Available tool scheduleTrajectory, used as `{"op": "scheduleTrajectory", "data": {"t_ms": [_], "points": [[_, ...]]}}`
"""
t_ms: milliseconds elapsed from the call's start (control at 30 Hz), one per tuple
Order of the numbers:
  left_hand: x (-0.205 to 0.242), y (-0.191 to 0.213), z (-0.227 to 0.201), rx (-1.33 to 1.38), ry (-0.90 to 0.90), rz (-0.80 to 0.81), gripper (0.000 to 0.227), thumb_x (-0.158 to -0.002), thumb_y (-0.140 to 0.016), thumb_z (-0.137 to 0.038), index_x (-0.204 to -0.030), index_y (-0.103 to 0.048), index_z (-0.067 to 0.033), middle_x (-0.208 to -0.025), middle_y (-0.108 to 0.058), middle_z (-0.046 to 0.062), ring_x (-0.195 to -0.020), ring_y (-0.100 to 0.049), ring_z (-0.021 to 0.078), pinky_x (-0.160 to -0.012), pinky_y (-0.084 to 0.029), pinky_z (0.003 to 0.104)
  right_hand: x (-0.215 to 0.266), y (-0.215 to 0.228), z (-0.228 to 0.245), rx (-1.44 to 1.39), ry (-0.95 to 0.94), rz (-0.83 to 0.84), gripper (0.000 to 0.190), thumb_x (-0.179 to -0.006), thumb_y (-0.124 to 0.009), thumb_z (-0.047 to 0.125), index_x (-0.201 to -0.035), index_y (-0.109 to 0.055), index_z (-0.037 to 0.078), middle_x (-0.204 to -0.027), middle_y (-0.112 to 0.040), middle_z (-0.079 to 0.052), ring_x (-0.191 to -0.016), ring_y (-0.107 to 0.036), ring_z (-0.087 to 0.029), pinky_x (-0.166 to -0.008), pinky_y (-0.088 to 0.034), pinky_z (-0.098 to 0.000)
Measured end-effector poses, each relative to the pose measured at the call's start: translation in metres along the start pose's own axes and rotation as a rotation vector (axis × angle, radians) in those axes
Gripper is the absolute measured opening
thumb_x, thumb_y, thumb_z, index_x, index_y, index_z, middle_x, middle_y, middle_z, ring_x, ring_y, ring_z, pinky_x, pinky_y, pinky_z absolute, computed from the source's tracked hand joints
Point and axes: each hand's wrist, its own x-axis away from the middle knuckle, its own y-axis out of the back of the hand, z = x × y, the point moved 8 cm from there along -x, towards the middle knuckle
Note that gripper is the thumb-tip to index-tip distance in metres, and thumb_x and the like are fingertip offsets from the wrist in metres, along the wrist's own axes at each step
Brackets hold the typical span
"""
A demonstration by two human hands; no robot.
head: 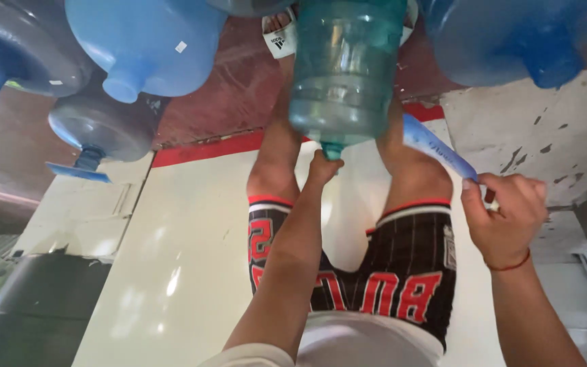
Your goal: The person applies adhesive labels to large blue water dispenser bottles. They peel the backing off a label, place it on the bottle, and smooth it down with their hands. This process is repeated for multiple bottles in a storage area.
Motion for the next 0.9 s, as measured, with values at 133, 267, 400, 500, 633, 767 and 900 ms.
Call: {"op": "scheduleTrajectory", "data": {"t_ms": [133,267,400,500,633,767,900], "points": [[-0.024,-0.013,0.013,0.02,0.008,0.015,0.074,-0.061,-0.074,-0.029,-0.121,-0.042,-0.0008,-0.108,-0.061,0.015,-0.091,-0.064,0.0329,-0.067,-0.053,0.044,-0.008,-0.04,-0.001,-0.047,-0.069,0.063,0.015,-0.095,-0.082,0.003,-0.085,-0.071,0.001,-0.074,-0.061,-0.007,-0.073,-0.057,-0.023,-0.083,-0.039,-0.0385],[-0.022,-0.002,0.002,0.067,0.05,-0.074,0.084,-0.057,-0.078,-0.039,-0.126,-0.044,-0.0033,-0.119,-0.065,0.019,-0.103,-0.065,0.0377,-0.075,-0.057,0.045,-0.009,-0.061,-0.004,-0.042,-0.1,0.121,0.014,-0.096,-0.081,0.005,-0.089,-0.07,0.0,-0.075,-0.059,-0.007,-0.073,-0.056,-0.025,-0.084,-0.04,-0.0401],[-0.044,-0.018,0.014,0.363,-0.085,0.278,0.032,-0.061,-0.081,-0.022,-0.088,-0.067,-0.0103,-0.077,-0.066,0.007,-0.067,-0.064,0.0182,-0.054,-0.054,0.035,-0.012,-0.062,-0.001,-0.061,-0.129,0.117,0.011,-0.095,-0.081,0.002,-0.092,-0.071,-0.001,-0.076,-0.06,-0.008,-0.073,-0.056,-0.026,-0.084,-0.04,-0.04],[-0.025,0.002,0.018,0.235,0.118,0.397,0.049,-0.067,-0.073,-0.032,-0.112,-0.064,-0.0134,-0.096,-0.068,0.005,-0.087,-0.068,0.0209,-0.076,-0.056,0.039,-0.014,-0.068,-0.001,-0.065,-0.139,0.124,0.012,-0.098,-0.077,0.007,-0.092,-0.07,-0.001,-0.076,-0.061,-0.007,-0.076,-0.059,-0.025,-0.084,-0.043,-0.0404],[-0.066,-0.032,0.039,0.332,-0.058,0.184,0.064,-0.055,-0.079,-0.025,-0.113,-0.063,-0.0036,-0.096,-0.071,0.011,-0.082,-0.068,0.0192,-0.067,-0.055,0.035,-0.02,-0.077,0.001,-0.06,-0.162,0.139,0.015,-0.097,-0.079,0.008,-0.093,-0.069,-0.002,-0.079,-0.061,-0.008,-0.077,-0.058,-0.027,-0.082,-0.041,-0.0391],[-0.04,-0.038,0.014,0.392,0.01,0.306,0.063,-0.064,-0.069,-0.022,-0.123,-0.054,-0.0065,-0.103,-0.063,0.011,-0.091,-0.062,0.022,-0.077,-0.052,0.036,-0.025,-0.089,0.001,-0.105,-0.237,0.161,0.013,-0.097,-0.077,0.008,-0.092,-0.069,0.0,-0.078,-0.06,-0.007,-0.076,-0.054,-0.026,-0.08,-0.042,-0.038],[-0.065,-0.053,0.06,0.363,0.152,0.519,0.085,-0.067,-0.074,-0.032,-0.143,-0.038,-0.0186,-0.115,-0.062,0.008,-0.1,-0.064,0.0229,-0.076,-0.054,0.044,-0.03,-0.103,-0.002,-0.204,-0.307,0.211,0.013,-0.096,-0.075,0.009,-0.095,-0.069,-0.003,-0.08,-0.061,-0.01,-0.076,-0.053,-0.025,-0.073,-0.042,-0.0368]]}}
